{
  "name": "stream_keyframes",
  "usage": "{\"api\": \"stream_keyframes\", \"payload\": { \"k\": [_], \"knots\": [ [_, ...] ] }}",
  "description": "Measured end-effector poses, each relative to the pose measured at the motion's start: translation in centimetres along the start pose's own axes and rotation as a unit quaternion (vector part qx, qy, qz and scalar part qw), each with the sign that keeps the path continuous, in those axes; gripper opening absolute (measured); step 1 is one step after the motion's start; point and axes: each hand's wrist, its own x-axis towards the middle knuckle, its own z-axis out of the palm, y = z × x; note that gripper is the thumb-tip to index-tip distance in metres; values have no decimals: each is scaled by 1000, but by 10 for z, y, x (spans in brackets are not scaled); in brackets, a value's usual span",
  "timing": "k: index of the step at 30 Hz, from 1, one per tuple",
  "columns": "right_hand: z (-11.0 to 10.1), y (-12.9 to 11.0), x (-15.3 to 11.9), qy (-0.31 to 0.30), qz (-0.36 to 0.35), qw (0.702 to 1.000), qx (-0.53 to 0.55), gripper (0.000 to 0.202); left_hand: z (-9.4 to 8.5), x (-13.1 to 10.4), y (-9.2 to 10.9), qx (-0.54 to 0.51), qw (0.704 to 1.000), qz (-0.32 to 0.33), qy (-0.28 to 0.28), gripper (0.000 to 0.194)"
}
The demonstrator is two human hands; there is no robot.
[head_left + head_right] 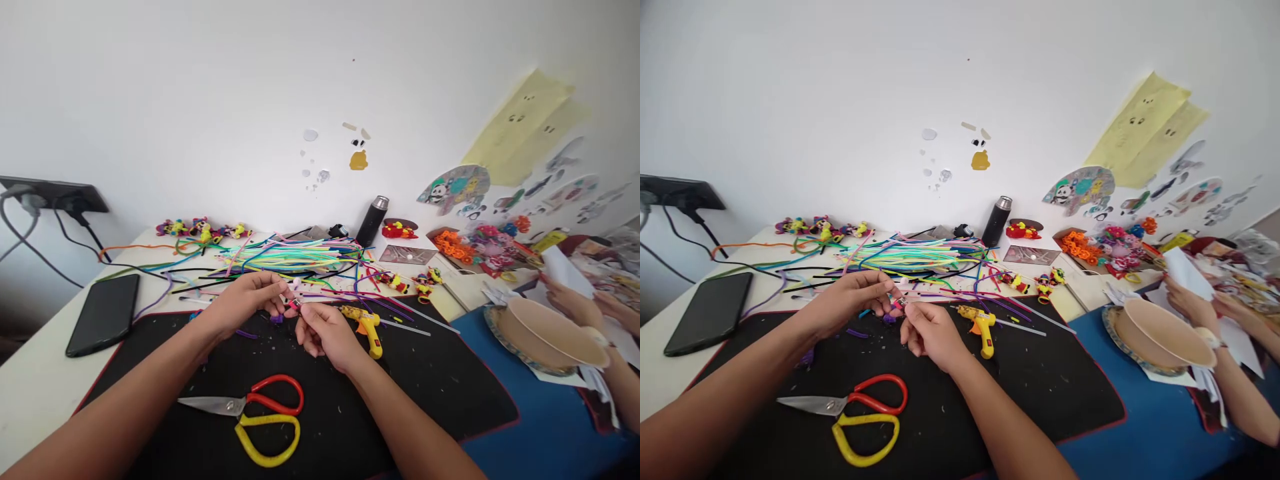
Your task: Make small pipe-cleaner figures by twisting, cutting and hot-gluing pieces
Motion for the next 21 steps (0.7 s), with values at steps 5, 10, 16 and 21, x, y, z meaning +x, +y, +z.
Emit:
{"api": "stream_keyframes", "payload": {
  "k": [5, 10, 16, 21],
  "knots": [
    [5, -2, 30, -53, 2, 998, -20, 57, -8, 3, 4, -97, 993, -28, 58, 47],
    [10, -7, 48, -89, -38, 993, -71, 51, -13, 1, 16, -77, 992, 4, 96, 46],
    [15, 9, 52, -60, -79, 992, -79, 44, -10, 0, 19, 39, 992, 39, 113, 45],
    [7, 8, 39, -71, -37, 996, -48, 44, -4, 0, 12, 186, 972, 79, 118, 40]
  ]
}}
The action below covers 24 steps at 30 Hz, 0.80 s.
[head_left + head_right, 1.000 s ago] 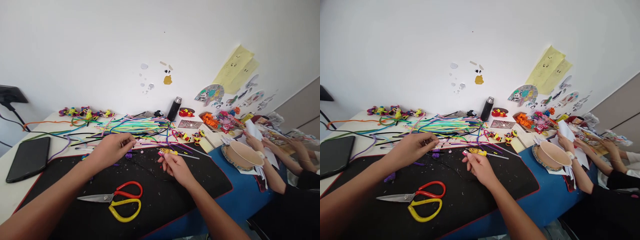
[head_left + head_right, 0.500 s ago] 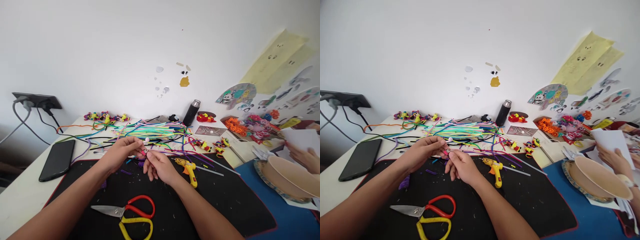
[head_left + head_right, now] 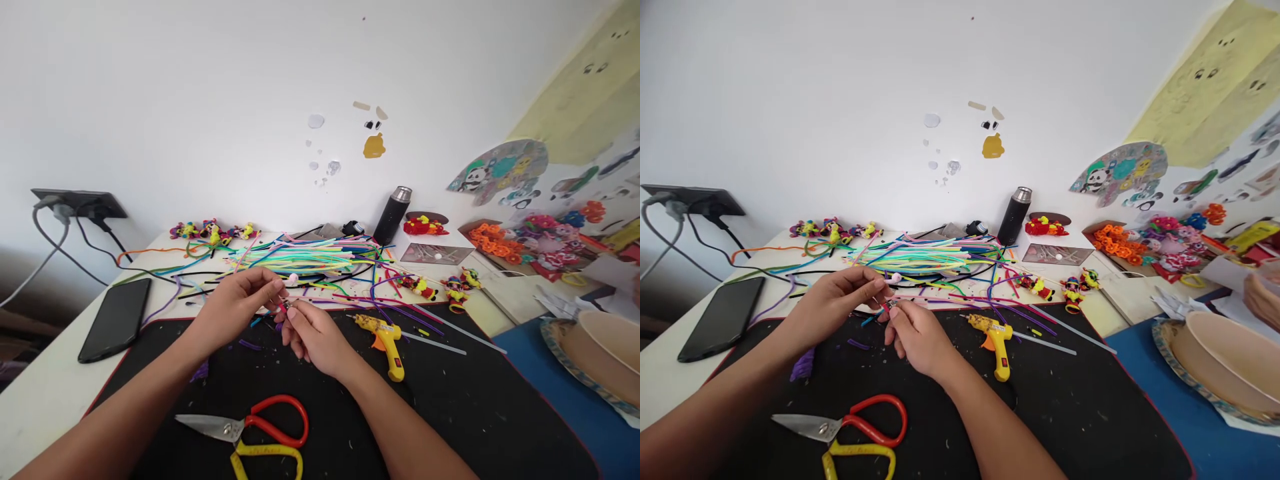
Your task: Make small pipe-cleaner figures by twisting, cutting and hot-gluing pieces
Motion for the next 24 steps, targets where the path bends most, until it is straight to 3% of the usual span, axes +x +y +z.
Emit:
{"api": "stream_keyframes", "payload": {
  "k": [4, 8, 18, 24],
  "knots": [
    [-4, -13, -5, 1, 11, 996, 86, 46, 1, -4, -1, 203, 972, 92, 79, 30],
    [-3, -21, -7, -16, 17, 990, 139, 51, 2, -9, -1, 310, 932, 155, 107, 26],
    [-1, -7, -4, 18, -20, 997, 73, 66, 6, -13, -3, 466, 799, 352, 146, 24],
    [1, 4, 1, 89, -22, 996, 6, 60, 5, -14, -5, 501, 752, 409, 128, 20]
  ]
}}
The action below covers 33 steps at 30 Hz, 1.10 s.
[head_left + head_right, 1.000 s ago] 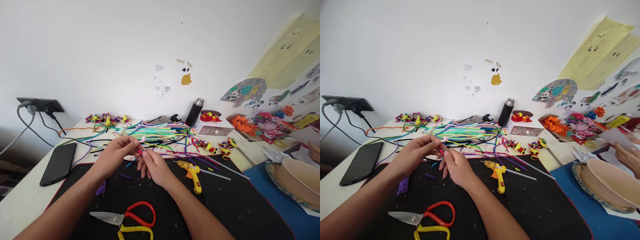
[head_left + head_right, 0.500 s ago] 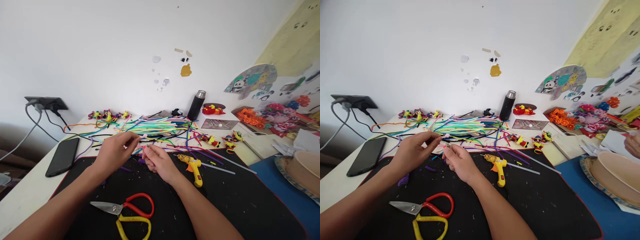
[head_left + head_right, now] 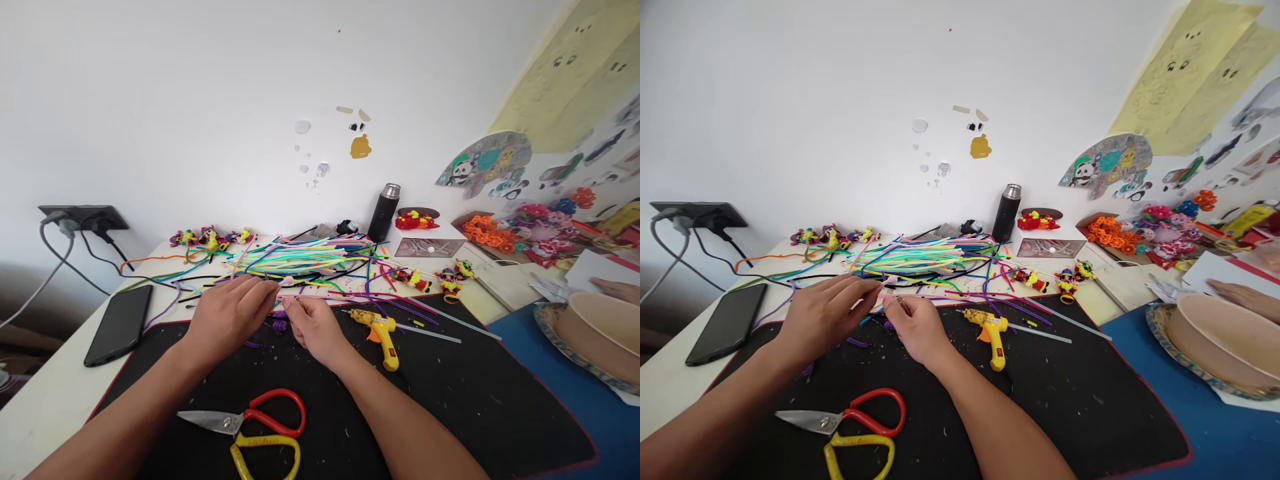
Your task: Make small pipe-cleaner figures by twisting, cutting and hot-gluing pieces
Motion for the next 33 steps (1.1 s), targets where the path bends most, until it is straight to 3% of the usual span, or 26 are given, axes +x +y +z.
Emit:
{"api": "stream_keyframes", "payload": {
  "k": [11, 19, 33],
  "knots": [
    [13, 2, -3, 2, 24, 1000, 10, 55, 4, -7, 0, 7, 999, 35, -16, 23],
    [10, 3, -1, 9, 23, 1000, 4, 56, 5, -11, -3, 2, 996, 76, -38, 15],
    [9, 3, 0, 17, 30, 999, 13, 58, -1, -8, -3, -46, 995, 80, -47, 19]
  ]
}}
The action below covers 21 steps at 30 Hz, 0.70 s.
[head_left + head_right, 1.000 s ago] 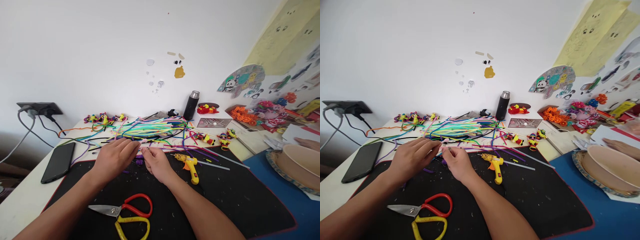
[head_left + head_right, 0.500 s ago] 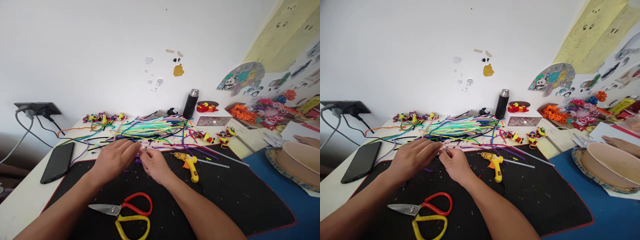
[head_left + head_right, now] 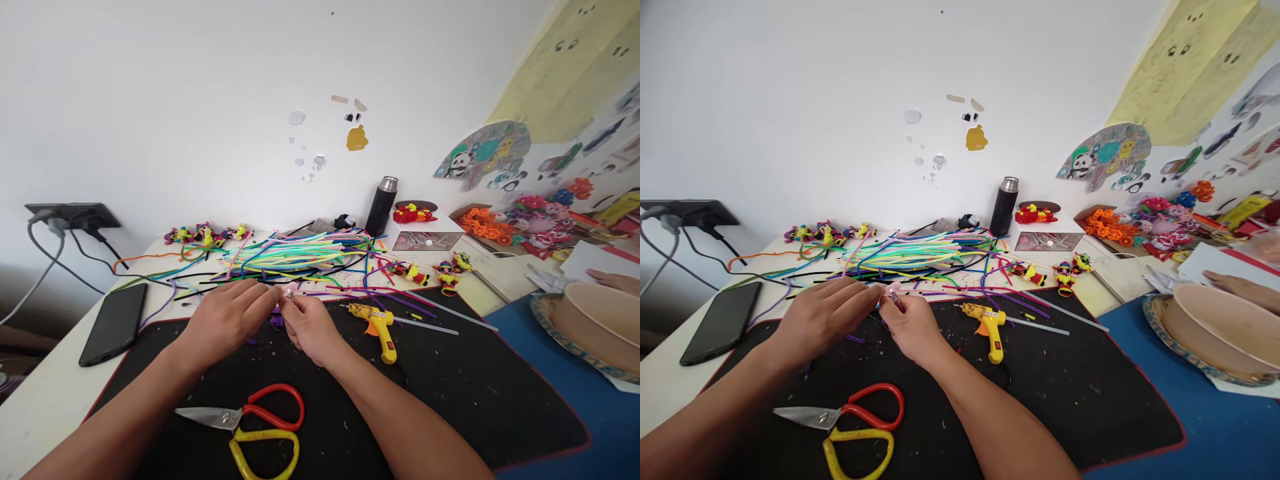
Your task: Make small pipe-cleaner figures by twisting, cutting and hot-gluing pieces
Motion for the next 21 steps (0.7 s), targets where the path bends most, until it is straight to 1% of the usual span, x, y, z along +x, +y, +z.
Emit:
{"api": "stream_keyframes", "payload": {
  "k": [5, 8, 12, 17, 19, 21],
  "knots": [
    [0, 0, 0, -3, -6, 1000, 4, 58, -3, 0, -2, 19, 999, 20, -18, 21],
    [0, 0, 0, -6, 2, 1000, 2, 59, -2, -1, -2, 6, 1000, 14, -15, 22],
    [0, 0, -1, -11, 7, 1000, 2, 58, 0, 0, -2, -18, 999, -23, -15, 23],
    [0, 1, -2, -5, 16, 1000, -9, 53, -1, 4, -2, -61, 992, -108, -1, 23],
    [-1, 2, -1, 0, 16, 1000, -13, 52, -1, 5, -2, -66, 991, -117, 9, 23],
    [-1, 2, -1, 3, 12, 1000, -13, 51, -2, 6, -2, -68, 992, -108, 11, 23]
  ]
}}
